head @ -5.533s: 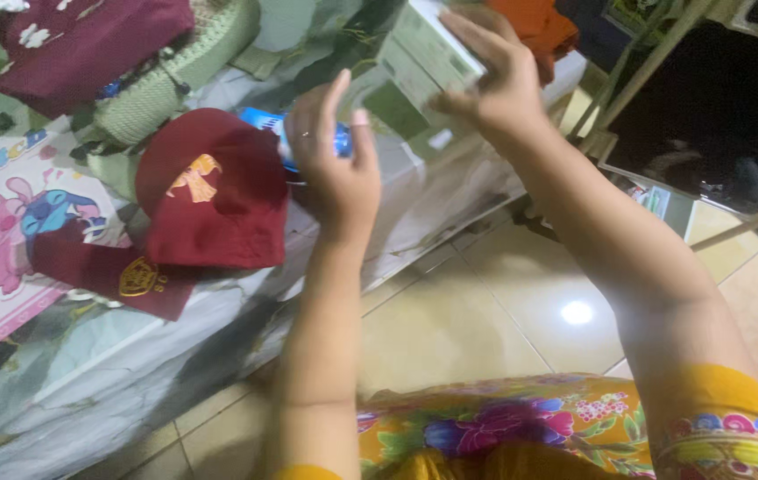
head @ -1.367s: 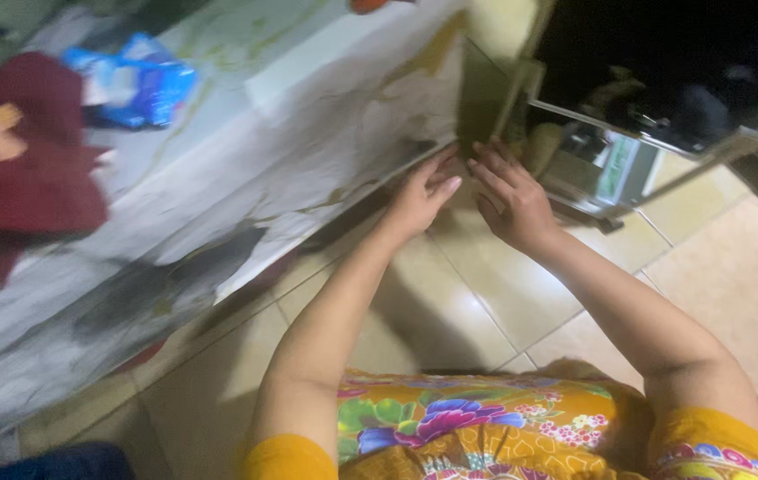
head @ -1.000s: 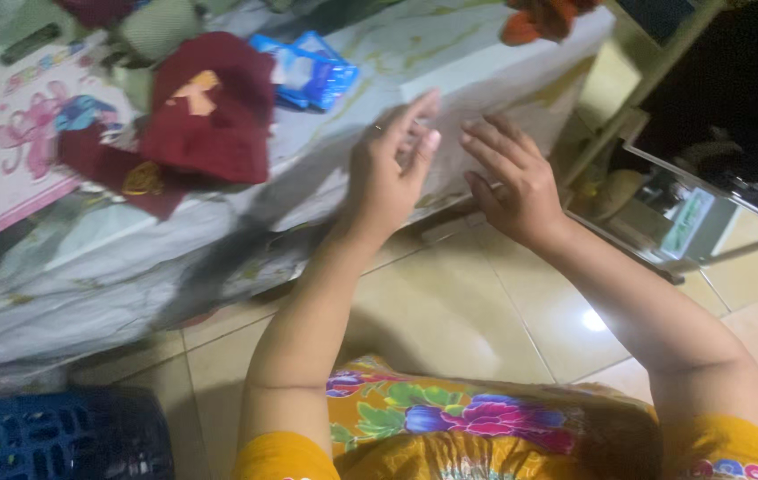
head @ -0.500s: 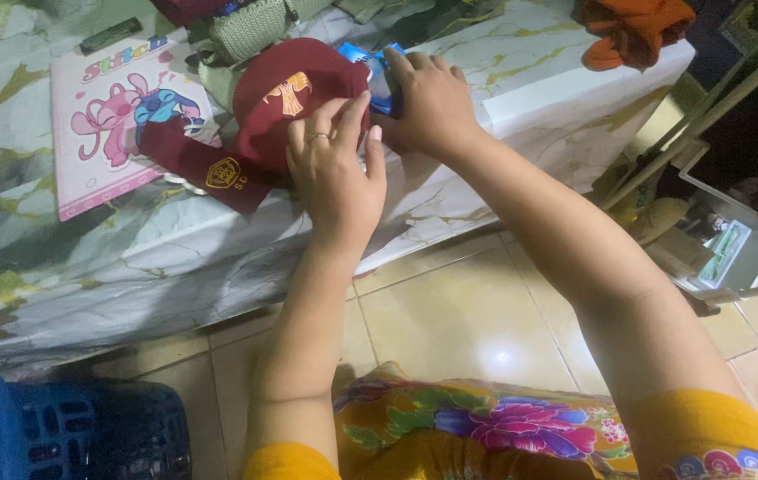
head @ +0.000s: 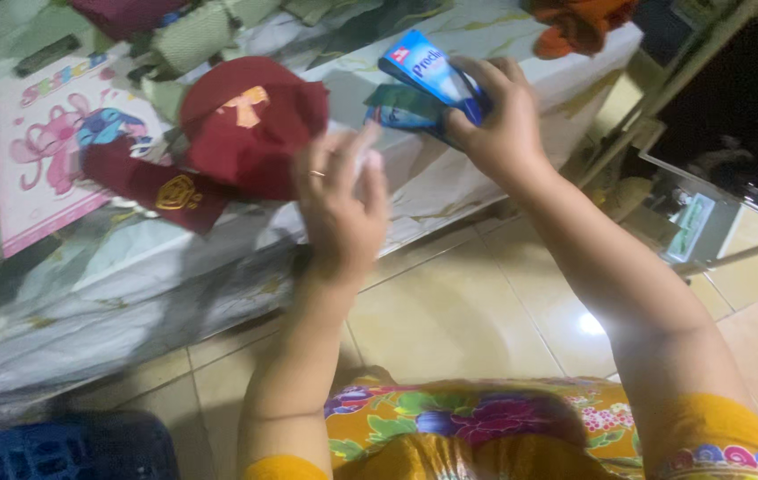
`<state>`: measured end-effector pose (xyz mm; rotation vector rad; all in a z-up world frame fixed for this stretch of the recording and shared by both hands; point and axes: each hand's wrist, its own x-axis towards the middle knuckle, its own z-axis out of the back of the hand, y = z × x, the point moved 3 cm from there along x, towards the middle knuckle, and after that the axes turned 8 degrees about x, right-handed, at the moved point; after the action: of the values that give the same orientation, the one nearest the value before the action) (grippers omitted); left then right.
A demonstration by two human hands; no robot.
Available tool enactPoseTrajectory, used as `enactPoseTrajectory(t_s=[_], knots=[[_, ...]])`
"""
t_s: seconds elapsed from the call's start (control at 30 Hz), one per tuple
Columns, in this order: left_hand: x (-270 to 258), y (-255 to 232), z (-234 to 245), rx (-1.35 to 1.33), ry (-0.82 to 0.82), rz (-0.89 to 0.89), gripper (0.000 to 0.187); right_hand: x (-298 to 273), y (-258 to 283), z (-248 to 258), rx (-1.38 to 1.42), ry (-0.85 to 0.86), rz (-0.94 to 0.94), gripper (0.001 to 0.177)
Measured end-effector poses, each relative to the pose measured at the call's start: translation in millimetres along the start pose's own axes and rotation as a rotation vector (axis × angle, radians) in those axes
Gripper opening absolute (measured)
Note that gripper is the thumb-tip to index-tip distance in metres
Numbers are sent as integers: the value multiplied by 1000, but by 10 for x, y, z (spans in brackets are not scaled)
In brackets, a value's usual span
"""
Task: The person organizes various items from a cluttered table into a multi-tiered rolling cart. They pick up a red cap, a coiled rope, a black bag, a box, a small blue package, a maroon pouch, a pink clipboard, a knitted bag, and a maroon handbag, placing them into different shelves of the cart.
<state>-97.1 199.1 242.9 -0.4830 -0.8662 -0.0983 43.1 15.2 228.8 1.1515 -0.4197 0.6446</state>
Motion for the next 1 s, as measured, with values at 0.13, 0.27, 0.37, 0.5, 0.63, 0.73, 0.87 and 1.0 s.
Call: enactPoseTrajectory(t_s=[0.13,0.27,0.37,0.5,0.63,0.73,0.87,1.0], knots=[[-418,-348,-888,-568,700,513,36,-356,-156,445,137,-40,-105,51],[-685,-658,-1613,-1716,824,834,65,-821,-404,705,576,-145,-239,56],[-933,-821,-2095,-1875,700,1083,70,-1276,-577,883,557,-206,-209,61],[-1321,-1114,-2694,-1770,593,1529,66,-1729,-840,1089,460,-293,-259,73],[-1527,-1373,-3169,-2041,579,1412,62,-1998,-1097,1231,409,-345,-185,87],[-1632,-1447,-3480,-1960,644,1412,60,-2151,-1254,1309,397,-367,-201,94],[-1674,-1428,-3843,-1791,665,1478,55,-2263,-1373,1459,221,-377,-161,97],[-1731,-1352,-4038,-1641,622,1560,50,-2322,-1470,1598,133,-370,-257,101]])
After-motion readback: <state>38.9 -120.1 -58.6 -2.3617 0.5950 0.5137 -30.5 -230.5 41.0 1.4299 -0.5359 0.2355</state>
